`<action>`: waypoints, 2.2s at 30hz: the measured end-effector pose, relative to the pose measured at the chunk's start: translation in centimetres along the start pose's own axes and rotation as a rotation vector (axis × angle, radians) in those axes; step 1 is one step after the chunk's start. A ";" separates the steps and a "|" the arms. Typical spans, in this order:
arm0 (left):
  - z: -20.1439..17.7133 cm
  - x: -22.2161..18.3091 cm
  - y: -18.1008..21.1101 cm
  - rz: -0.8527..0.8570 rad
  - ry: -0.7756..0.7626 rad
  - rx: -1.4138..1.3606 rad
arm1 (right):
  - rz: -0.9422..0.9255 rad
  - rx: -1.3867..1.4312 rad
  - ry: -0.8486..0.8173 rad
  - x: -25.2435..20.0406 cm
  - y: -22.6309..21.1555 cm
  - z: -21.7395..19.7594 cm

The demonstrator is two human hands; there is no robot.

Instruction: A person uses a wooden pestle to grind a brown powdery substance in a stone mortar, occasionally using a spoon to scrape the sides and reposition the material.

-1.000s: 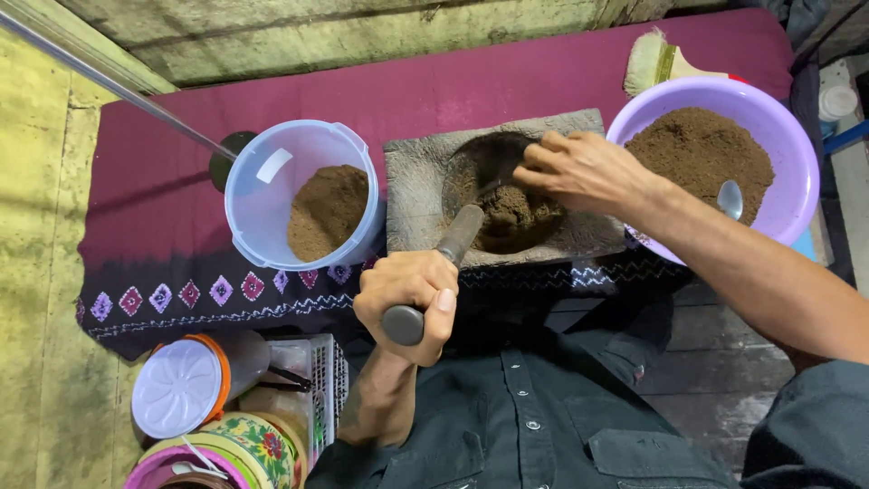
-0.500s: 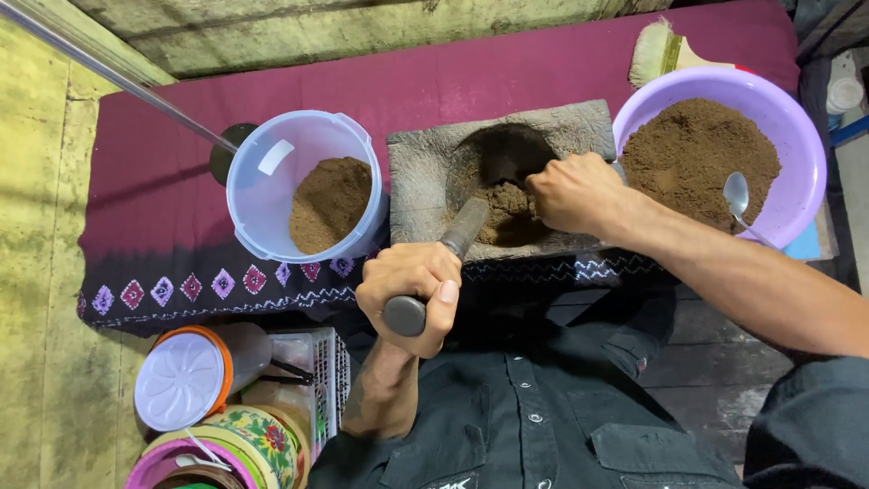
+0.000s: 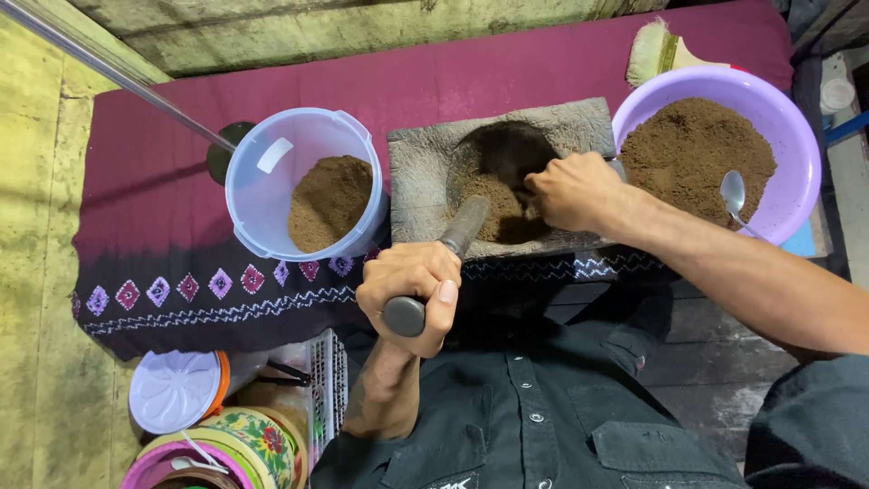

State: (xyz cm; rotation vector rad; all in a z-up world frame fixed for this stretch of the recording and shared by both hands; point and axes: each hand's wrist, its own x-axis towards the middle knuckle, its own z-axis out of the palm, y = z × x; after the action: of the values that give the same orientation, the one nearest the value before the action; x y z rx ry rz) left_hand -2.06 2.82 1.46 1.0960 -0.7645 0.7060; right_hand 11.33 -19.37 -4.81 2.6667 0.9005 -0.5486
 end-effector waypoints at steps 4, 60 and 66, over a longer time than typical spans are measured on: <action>-0.1 -0.1 0.0 -0.011 -0.001 -0.007 | 0.021 0.238 -0.013 -0.3 1.0 -1.4; 4.4 2.2 0.6 -0.224 -0.044 0.020 | 0.218 0.143 0.750 -1.5 3.4 4.6; 3.7 -1.6 -6.2 -0.184 -0.083 0.070 | 0.179 0.176 0.753 -1.9 3.3 4.0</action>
State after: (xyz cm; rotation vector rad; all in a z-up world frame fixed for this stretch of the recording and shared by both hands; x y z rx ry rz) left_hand 1.36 -2.74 -2.02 1.2488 -0.7029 0.5370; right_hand 10.91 -24.36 -7.10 3.1101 0.7804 0.4814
